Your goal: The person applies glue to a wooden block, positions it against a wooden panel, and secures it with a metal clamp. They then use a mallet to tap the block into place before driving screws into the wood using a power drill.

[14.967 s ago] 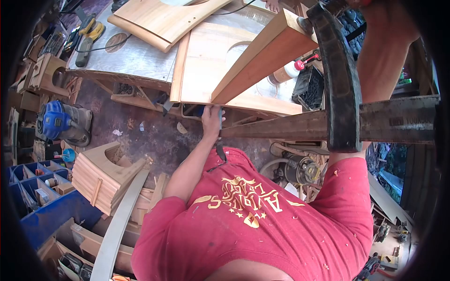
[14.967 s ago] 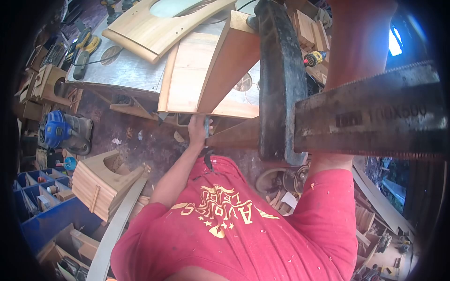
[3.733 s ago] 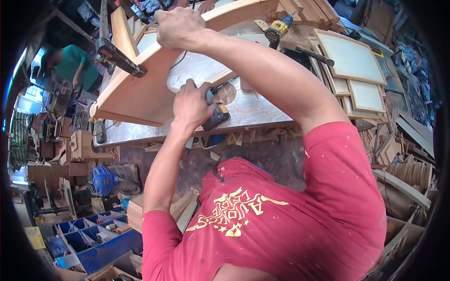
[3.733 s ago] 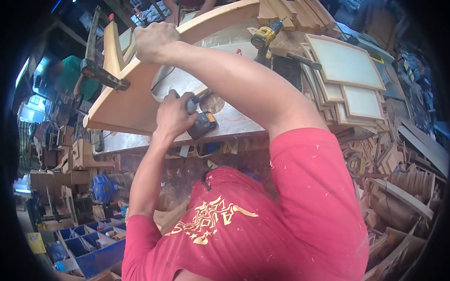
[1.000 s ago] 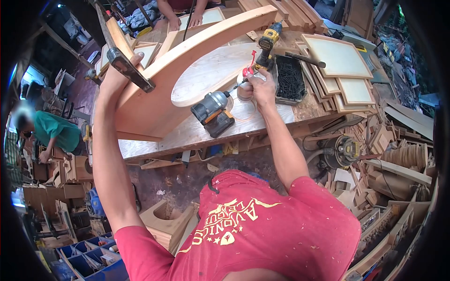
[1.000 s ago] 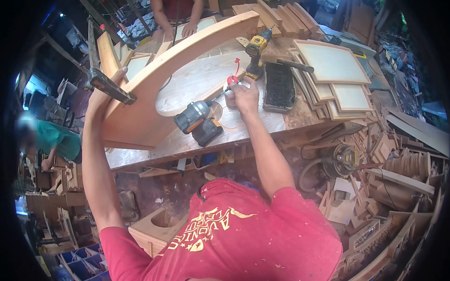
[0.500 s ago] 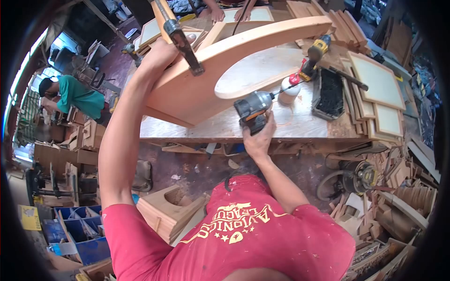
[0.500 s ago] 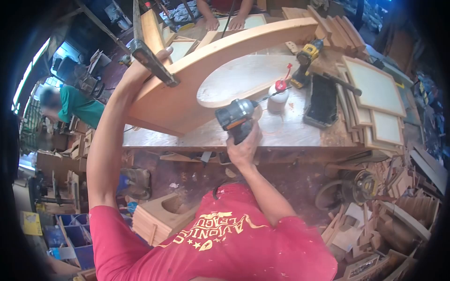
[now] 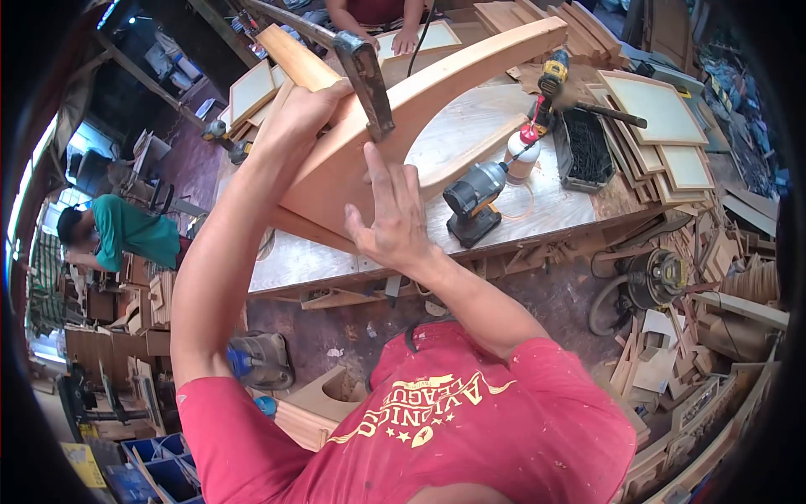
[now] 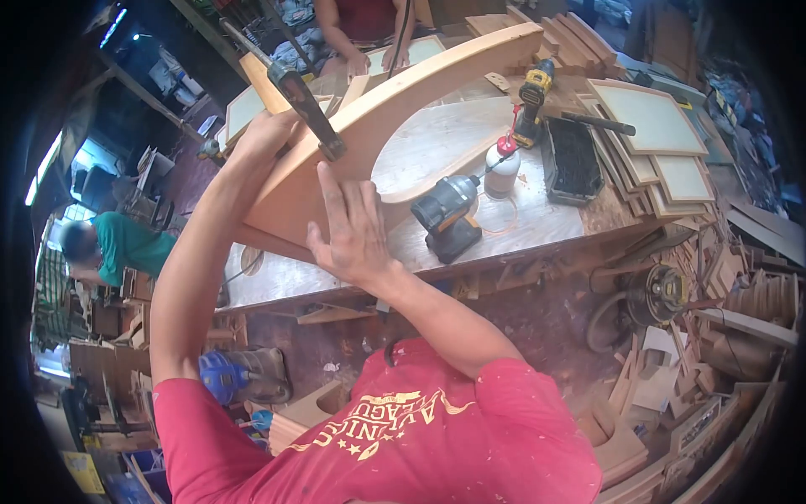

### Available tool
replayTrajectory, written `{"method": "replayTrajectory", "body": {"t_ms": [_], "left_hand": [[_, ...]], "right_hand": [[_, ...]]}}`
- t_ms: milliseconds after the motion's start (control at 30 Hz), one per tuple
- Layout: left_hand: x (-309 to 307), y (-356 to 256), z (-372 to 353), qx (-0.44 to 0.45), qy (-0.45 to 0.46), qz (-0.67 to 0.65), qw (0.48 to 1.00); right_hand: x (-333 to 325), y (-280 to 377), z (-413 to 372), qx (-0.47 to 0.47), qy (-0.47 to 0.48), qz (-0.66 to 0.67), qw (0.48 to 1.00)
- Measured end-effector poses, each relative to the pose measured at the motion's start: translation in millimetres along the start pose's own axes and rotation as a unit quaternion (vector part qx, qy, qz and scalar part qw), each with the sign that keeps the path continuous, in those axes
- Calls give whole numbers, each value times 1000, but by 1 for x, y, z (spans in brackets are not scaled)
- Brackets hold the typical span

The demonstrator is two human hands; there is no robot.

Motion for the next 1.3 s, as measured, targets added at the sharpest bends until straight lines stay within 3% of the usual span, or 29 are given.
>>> {"method": "replayTrajectory", "body": {"t_ms": [167,267,400,500,700,800,900,1100,1200,1300], "left_hand": [[5,-2,-11,-36,2,-10,999],[0,0,-1,17,-27,-9,999],[0,2,0,24,-35,-5,999],[2,0,-1,15,-13,6,1000],[8,-11,-10,38,-19,-61,997],[6,-8,-7,58,-24,-53,997],[4,-7,-11,46,-26,-20,998],[-2,-5,-6,63,-43,-28,997],[-2,-5,-4,86,-54,-11,995],[1,6,-4,6,-23,-63,998]], "right_hand": [[8,-9,-3,-7,-31,-15,999],[5,-8,-1,-13,-34,4,999],[-1,-8,1,-51,-37,37,997],[-4,-17,6,29,-38,49,998],[15,-10,-15,-61,41,32,997],[6,-15,-17,-16,-33,126,991],[2,-7,-3,23,-30,63,997],[-6,-2,-47,-49,67,67,994],[-49,-55,-100,61,-14,30,998],[-84,-98,-148,147,-67,-50,986]]}}
Point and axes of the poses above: each hand's wrist, its own z-axis towards the middle knuckle, its own x-axis out of the palm, y = z × x, the point moved 8 cm from there along z, towards the middle knuckle, and after that the axes turned 6 degrees about -y, right-handed, at the moved point
